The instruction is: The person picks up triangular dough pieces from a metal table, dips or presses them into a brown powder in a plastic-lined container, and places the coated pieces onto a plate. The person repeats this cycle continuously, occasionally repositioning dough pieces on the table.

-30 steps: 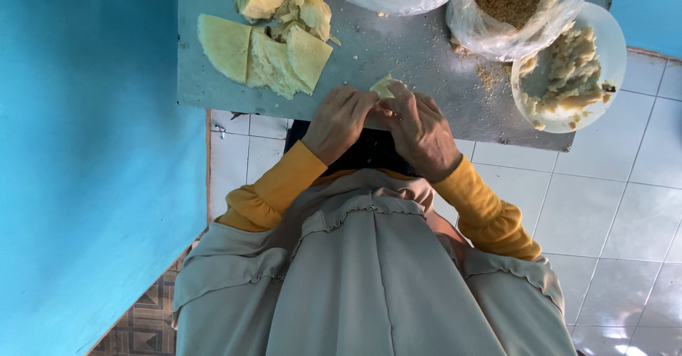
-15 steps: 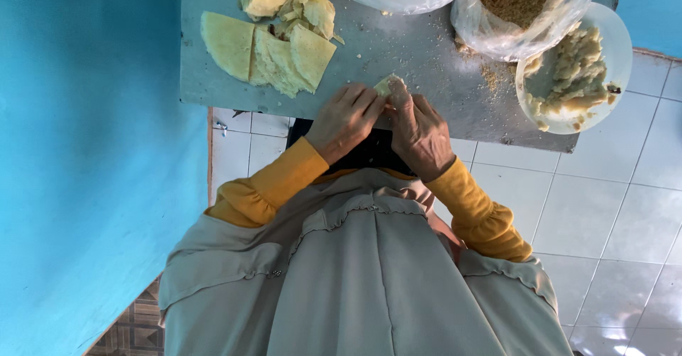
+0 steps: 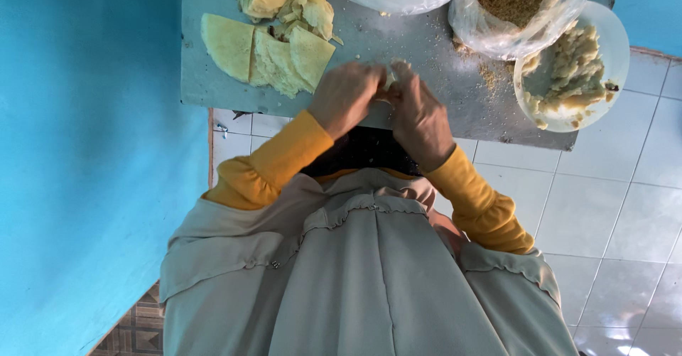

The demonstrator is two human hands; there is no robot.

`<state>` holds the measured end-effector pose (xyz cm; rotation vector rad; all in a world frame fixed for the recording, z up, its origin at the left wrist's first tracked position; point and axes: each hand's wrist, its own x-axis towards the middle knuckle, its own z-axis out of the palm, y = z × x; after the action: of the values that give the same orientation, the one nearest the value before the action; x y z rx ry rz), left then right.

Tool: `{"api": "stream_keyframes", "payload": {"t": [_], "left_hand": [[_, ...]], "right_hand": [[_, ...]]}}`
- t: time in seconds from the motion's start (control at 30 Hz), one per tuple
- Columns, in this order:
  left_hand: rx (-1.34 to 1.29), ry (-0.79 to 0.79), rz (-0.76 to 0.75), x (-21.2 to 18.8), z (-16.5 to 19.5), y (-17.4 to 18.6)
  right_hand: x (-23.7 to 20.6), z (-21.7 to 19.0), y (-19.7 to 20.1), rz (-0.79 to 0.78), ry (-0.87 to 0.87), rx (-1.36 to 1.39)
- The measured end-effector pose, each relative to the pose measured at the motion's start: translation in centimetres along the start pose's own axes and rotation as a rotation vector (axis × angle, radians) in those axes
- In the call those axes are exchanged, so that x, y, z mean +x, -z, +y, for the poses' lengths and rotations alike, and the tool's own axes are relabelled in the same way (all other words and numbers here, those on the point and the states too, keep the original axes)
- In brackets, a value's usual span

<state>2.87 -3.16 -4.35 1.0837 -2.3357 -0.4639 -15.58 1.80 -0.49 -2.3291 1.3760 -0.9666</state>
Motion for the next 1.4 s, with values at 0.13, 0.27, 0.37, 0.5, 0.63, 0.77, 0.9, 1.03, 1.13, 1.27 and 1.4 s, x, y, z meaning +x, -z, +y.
{"api": "stream_keyframes", "payload": {"t": [0.13, 0.27, 0.37, 0.5, 0.63, 0.77, 0.9, 1.03, 1.13, 1.27, 1.4], "left_hand": [[0.191, -0.177, 0.132, -1.7, 1.1, 0.0], [0.335, -0.205, 0.101, -1.5, 1.1, 0.5], [0.390, -0.231, 0.063, -1.3, 1.6, 0.8], [0.523, -0.256, 0.066, -2.3, 2.9, 1.3], [0.623, -0.199, 0.026, -3.0, 4.1, 1.2], [0.716, -0.140, -0.019, -2.6, 4.3, 0.0], [0.791, -0.068, -0.131, -1.4, 3.5, -1.4], [0.738, 0.027, -0.075, 1.1, 1.9, -2.3], [0.504, 0.162, 0.162, 0.8, 0.6, -1.1], [0.625, 0.223, 0.336, -2.9, -3.1, 3.8], [0.555, 0.235, 0.296, -3.7, -4.1, 5.9]], "right_hand": [[-1.0, -0.2, -0.5, 0.014, 0.101, -0.178], [-0.3, -0.3, 0.0, -0.002, 0.100, -0.179], [0.4, -0.3, 0.6, -0.031, 0.001, -0.068], [0.4, -0.3, 0.8, -0.046, -0.029, 0.000], [-0.7, -0.5, 0.3, -0.001, 0.176, -0.268], [-2.4, -1.3, -0.2, -0.035, 0.093, -0.424], [-2.7, -1.1, -0.6, -0.195, -0.032, -0.545], [-1.0, 0.5, -0.1, -0.207, 0.025, -0.601], [-0.2, 1.7, 1.3, -0.121, 0.078, -0.685], [-0.3, 2.4, 1.4, -0.020, 0.015, -0.328], [0.7, 3.1, -1.2, -0.042, 0.088, -0.303]]}}
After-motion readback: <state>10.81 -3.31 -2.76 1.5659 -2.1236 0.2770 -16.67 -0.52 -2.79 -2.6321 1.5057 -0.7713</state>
